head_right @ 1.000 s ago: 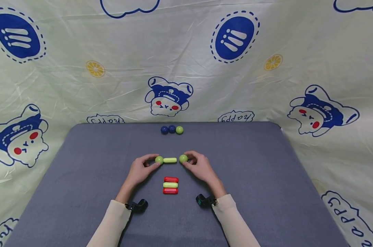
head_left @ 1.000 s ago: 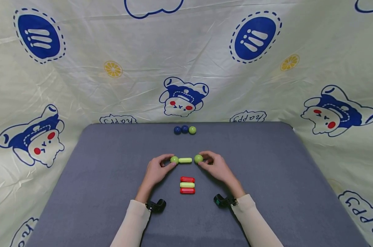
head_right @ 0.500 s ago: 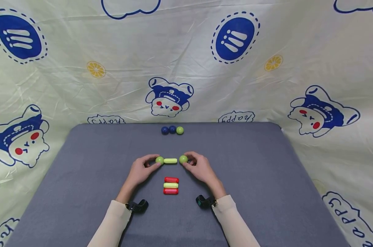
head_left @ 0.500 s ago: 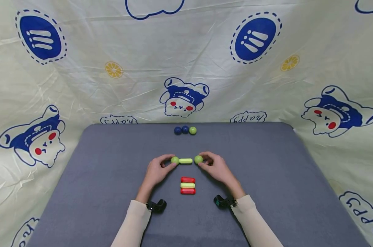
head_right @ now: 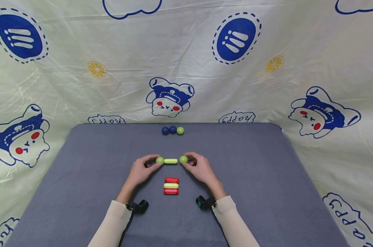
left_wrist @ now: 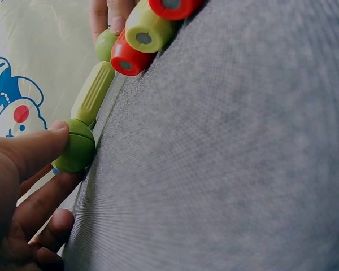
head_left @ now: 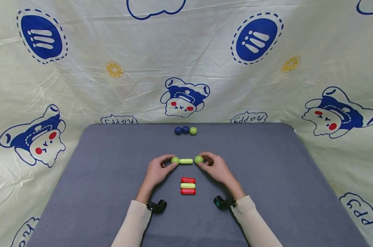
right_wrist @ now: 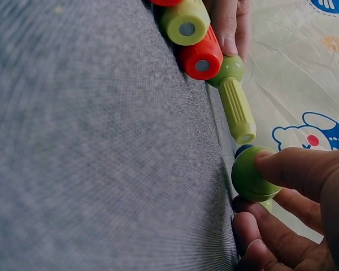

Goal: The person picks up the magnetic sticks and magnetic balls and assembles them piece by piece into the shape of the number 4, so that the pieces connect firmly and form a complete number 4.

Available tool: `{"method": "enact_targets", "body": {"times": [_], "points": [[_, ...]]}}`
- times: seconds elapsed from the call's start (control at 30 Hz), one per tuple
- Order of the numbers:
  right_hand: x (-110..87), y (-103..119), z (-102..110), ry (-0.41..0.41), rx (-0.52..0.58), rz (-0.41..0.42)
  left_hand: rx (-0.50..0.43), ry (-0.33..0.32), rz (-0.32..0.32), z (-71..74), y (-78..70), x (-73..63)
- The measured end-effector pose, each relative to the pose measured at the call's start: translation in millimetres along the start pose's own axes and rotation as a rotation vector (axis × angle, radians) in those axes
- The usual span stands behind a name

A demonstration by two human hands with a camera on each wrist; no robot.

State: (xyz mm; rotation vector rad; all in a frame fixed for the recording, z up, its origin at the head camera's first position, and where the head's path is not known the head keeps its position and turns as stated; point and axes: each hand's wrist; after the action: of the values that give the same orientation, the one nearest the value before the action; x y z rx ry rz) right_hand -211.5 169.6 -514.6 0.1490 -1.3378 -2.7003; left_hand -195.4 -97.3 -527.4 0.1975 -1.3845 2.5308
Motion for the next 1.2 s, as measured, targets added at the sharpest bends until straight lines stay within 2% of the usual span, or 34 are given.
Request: {"method": "enact_targets", "body": {"times": [1.2], "points": [[-0.5,2.0,-5.8,0.017,-0.022,-0.027,-0.007,-0.013,-0.001,-0.8,-2.3,-1.5]]}}
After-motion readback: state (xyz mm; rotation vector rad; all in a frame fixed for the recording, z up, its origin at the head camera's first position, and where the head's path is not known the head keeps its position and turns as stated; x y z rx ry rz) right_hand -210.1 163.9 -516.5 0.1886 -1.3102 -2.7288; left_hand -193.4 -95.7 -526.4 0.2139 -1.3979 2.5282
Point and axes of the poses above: each hand's wrist, its own x-axis towards the middle knuckle, its own z-axis out of the back of the hand, y = z × x, and after that the axes turned 11 degrees about -z, right-handed
